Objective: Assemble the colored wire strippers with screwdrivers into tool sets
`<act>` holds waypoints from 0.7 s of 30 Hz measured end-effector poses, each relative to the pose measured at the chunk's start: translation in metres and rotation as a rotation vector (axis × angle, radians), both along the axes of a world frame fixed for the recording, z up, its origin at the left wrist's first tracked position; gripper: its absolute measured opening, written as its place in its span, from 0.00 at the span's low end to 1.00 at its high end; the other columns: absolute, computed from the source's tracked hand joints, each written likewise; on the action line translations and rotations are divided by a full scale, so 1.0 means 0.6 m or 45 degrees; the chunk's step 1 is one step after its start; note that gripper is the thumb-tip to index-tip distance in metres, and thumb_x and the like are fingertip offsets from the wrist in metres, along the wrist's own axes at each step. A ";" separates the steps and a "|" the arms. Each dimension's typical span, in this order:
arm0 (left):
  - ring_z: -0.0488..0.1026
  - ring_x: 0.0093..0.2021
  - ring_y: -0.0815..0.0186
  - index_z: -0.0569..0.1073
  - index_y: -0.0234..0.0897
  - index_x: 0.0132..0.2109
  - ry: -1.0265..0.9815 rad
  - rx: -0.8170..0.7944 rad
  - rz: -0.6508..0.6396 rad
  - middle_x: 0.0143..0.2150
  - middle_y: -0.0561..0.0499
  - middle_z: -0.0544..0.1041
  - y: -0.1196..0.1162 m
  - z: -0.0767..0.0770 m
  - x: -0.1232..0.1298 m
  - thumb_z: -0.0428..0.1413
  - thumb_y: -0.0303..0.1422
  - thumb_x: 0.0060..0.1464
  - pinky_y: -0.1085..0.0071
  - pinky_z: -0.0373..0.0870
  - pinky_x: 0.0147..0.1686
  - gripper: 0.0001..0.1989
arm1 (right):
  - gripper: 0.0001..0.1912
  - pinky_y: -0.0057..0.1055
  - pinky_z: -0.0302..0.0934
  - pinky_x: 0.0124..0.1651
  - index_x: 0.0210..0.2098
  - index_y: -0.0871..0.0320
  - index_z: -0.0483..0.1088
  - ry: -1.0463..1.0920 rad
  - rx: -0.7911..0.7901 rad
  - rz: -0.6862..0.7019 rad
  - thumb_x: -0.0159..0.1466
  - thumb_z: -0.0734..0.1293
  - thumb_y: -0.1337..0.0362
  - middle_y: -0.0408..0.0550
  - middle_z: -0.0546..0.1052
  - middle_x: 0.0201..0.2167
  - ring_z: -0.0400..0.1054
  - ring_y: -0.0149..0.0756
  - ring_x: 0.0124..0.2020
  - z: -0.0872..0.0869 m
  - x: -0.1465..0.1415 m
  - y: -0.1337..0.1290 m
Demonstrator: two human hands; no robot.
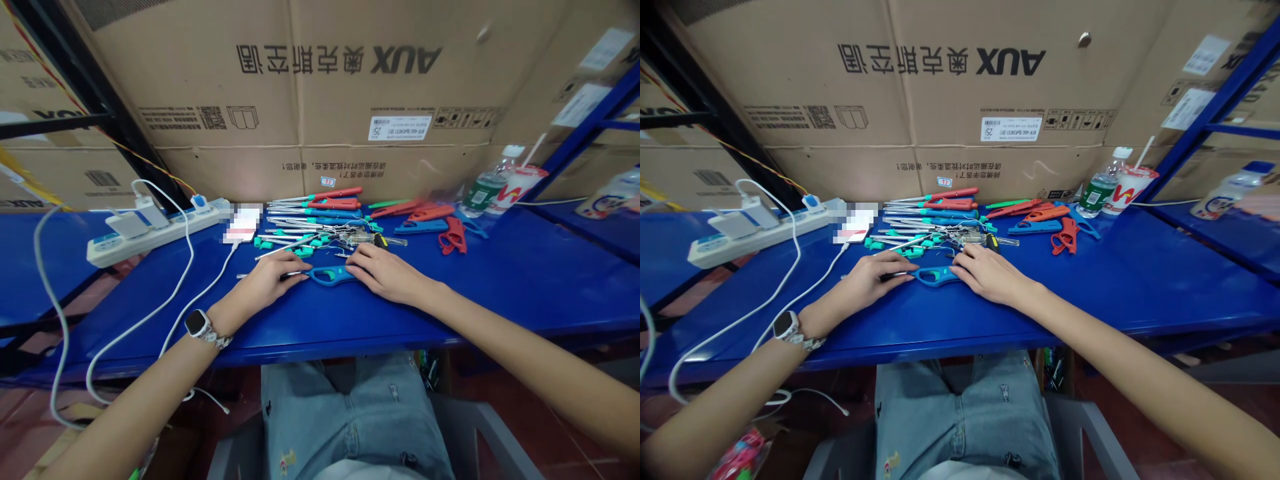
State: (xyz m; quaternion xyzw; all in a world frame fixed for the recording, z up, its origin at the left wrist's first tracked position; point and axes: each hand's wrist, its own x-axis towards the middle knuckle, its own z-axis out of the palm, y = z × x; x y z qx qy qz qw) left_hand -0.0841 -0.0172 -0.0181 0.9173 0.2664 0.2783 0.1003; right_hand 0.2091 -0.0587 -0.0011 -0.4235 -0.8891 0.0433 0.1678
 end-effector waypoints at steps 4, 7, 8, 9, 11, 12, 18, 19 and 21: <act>0.79 0.46 0.58 0.81 0.38 0.53 0.009 0.014 0.008 0.47 0.43 0.81 0.000 -0.001 -0.001 0.52 0.39 0.71 0.59 0.77 0.49 0.16 | 0.15 0.44 0.68 0.55 0.53 0.56 0.73 0.121 -0.106 0.121 0.74 0.62 0.55 0.54 0.74 0.49 0.71 0.43 0.50 0.001 0.022 0.004; 0.79 0.46 0.59 0.81 0.37 0.53 0.014 0.010 -0.006 0.47 0.43 0.81 0.000 0.000 -0.001 0.52 0.39 0.71 0.60 0.77 0.49 0.16 | 0.15 0.45 0.68 0.56 0.52 0.54 0.75 0.202 -0.135 0.127 0.72 0.65 0.55 0.53 0.74 0.49 0.71 0.44 0.50 -0.003 0.034 0.007; 0.78 0.46 0.59 0.81 0.37 0.53 0.011 0.015 -0.010 0.47 0.43 0.80 0.000 0.000 -0.001 0.52 0.39 0.71 0.60 0.77 0.49 0.16 | 0.15 0.45 0.68 0.55 0.52 0.54 0.76 0.226 -0.141 0.123 0.72 0.66 0.54 0.53 0.74 0.49 0.71 0.44 0.50 -0.005 0.036 0.009; 0.78 0.45 0.59 0.81 0.37 0.53 0.008 0.020 -0.013 0.46 0.43 0.80 0.000 0.000 0.000 0.52 0.39 0.71 0.60 0.77 0.49 0.16 | 0.15 0.45 0.67 0.55 0.51 0.55 0.76 0.245 -0.150 0.116 0.71 0.67 0.54 0.53 0.74 0.48 0.71 0.44 0.50 -0.006 0.037 0.010; 0.78 0.45 0.60 0.81 0.37 0.53 0.000 0.031 -0.024 0.46 0.43 0.80 0.000 0.000 0.000 0.52 0.39 0.71 0.61 0.77 0.48 0.16 | 0.15 0.45 0.67 0.55 0.51 0.56 0.77 0.266 -0.180 0.103 0.70 0.68 0.54 0.53 0.75 0.47 0.71 0.44 0.49 -0.007 0.037 0.014; 0.78 0.44 0.60 0.82 0.37 0.52 0.000 0.035 -0.034 0.45 0.43 0.80 0.001 0.001 0.001 0.52 0.39 0.71 0.61 0.77 0.47 0.16 | 0.15 0.45 0.67 0.54 0.50 0.56 0.77 0.265 -0.201 0.097 0.69 0.69 0.54 0.53 0.75 0.47 0.71 0.44 0.49 -0.006 0.036 0.015; 0.75 0.42 0.61 0.83 0.37 0.47 0.046 0.045 -0.069 0.42 0.45 0.76 0.001 0.002 0.001 0.50 0.38 0.72 0.62 0.76 0.46 0.17 | 0.13 0.41 0.65 0.50 0.47 0.57 0.76 0.194 -0.309 0.064 0.69 0.70 0.56 0.53 0.75 0.46 0.71 0.43 0.46 0.011 0.030 0.020; 0.75 0.43 0.61 0.82 0.37 0.48 0.057 0.040 -0.067 0.42 0.45 0.75 0.000 0.002 -0.001 0.50 0.38 0.72 0.61 0.76 0.47 0.17 | 0.13 0.40 0.65 0.48 0.47 0.58 0.76 0.176 -0.323 0.060 0.68 0.70 0.56 0.53 0.75 0.46 0.70 0.43 0.45 0.014 0.029 0.021; 0.75 0.43 0.61 0.81 0.37 0.50 0.083 0.035 -0.061 0.43 0.44 0.75 -0.001 0.001 -0.004 0.48 0.37 0.73 0.61 0.76 0.47 0.17 | 0.12 0.38 0.64 0.46 0.45 0.58 0.75 0.143 -0.354 0.059 0.68 0.70 0.56 0.53 0.75 0.45 0.70 0.42 0.43 0.022 0.026 0.025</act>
